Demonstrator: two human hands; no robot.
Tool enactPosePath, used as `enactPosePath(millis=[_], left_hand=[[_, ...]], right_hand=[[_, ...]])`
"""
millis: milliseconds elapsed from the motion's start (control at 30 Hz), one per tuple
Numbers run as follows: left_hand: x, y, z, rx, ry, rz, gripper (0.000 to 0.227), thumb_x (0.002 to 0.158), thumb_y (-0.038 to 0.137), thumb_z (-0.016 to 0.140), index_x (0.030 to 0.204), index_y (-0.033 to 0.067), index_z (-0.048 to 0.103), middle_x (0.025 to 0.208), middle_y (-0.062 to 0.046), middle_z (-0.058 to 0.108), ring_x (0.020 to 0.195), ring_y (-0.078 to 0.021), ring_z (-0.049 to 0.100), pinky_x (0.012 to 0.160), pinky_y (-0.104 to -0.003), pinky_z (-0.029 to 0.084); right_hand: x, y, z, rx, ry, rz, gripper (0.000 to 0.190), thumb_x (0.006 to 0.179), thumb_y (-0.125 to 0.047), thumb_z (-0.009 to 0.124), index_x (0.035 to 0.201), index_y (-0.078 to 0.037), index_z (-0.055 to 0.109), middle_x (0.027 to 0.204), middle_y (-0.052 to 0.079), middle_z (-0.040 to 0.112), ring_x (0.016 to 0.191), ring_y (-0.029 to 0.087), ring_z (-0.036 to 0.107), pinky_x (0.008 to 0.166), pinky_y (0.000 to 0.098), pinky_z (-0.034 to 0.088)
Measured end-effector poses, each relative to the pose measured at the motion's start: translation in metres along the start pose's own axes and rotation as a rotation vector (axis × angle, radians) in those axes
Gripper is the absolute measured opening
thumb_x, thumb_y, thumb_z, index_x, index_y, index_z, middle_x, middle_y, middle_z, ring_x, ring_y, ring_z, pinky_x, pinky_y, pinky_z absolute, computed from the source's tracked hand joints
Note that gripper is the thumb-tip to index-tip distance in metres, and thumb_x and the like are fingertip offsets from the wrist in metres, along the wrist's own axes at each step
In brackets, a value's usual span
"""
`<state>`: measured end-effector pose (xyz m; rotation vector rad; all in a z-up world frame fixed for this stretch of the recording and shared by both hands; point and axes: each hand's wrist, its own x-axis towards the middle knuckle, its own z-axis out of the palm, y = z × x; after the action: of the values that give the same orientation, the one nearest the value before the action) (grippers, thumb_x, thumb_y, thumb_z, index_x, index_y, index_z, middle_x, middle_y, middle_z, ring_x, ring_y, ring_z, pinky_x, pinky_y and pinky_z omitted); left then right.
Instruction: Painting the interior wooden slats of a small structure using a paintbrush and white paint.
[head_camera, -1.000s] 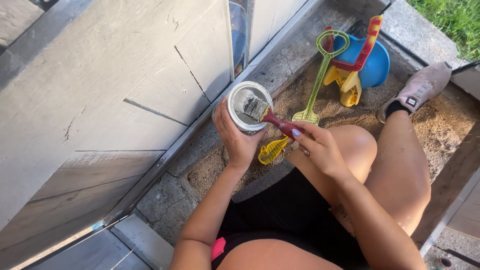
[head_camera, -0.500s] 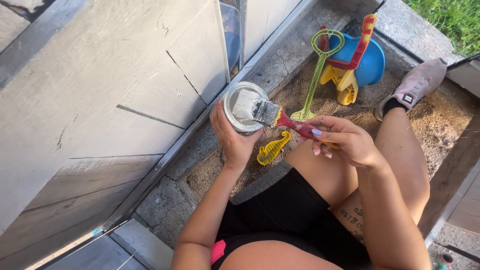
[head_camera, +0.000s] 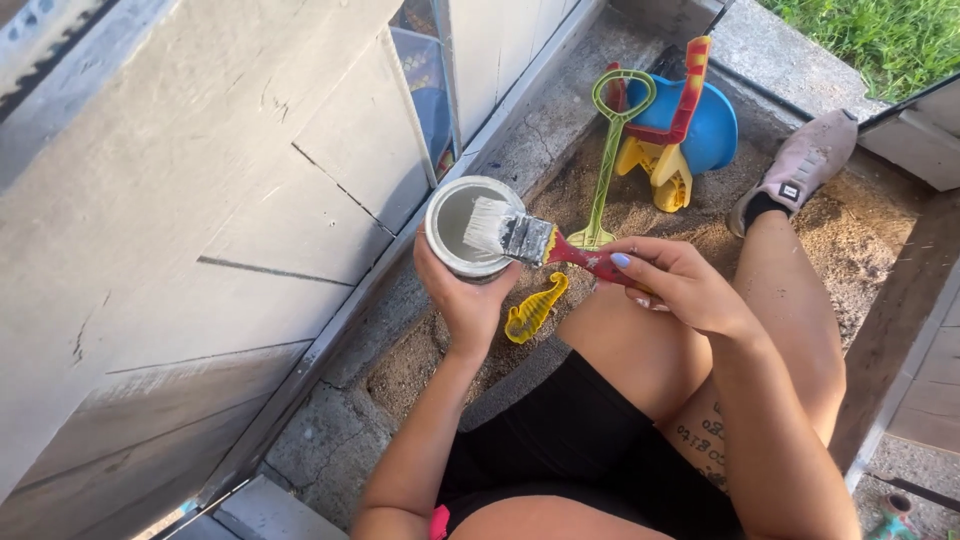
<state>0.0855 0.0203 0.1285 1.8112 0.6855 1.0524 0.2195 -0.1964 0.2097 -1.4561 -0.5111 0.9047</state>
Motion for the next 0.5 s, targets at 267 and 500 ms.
enactPosePath(millis=[267, 500], left_hand=[[0.012, 0.017, 0.032, 0.022, -0.010, 0.100, 0.120, 0.061, 0.017, 0.099, 0.158, 0.0076, 0.029, 0.151, -0.019, 0.040, 0.142, -0.0390, 0.037, 0.114, -0.068, 0.031], [0.002, -0.011, 0.054, 0.306, -0.138, 0.405, 0.133, 0.055, 0.023, 0.104, 0.160, 0.0097, 0.024, 0.158, -0.020, 0.037, 0.147, -0.0424, 0.034, 0.121, -0.077, 0.016]], right_hand=[[-0.008, 0.001, -0.038, -0.123, -0.031, -0.147, 0.037, 0.101, 0.001, 0.051, 0.135, 0.011, 0.057, 0.100, 0.026, 0.073, 0.081, 0.022, 0.072, 0.052, 0.0244, 0.055], [-0.008, -0.006, -0.035, -0.174, 0.036, -0.079, 0.034, 0.103, -0.005, 0.049, 0.132, 0.007, 0.062, 0.091, 0.024, 0.074, 0.057, 0.011, 0.056, 0.042, 0.0199, 0.039]])
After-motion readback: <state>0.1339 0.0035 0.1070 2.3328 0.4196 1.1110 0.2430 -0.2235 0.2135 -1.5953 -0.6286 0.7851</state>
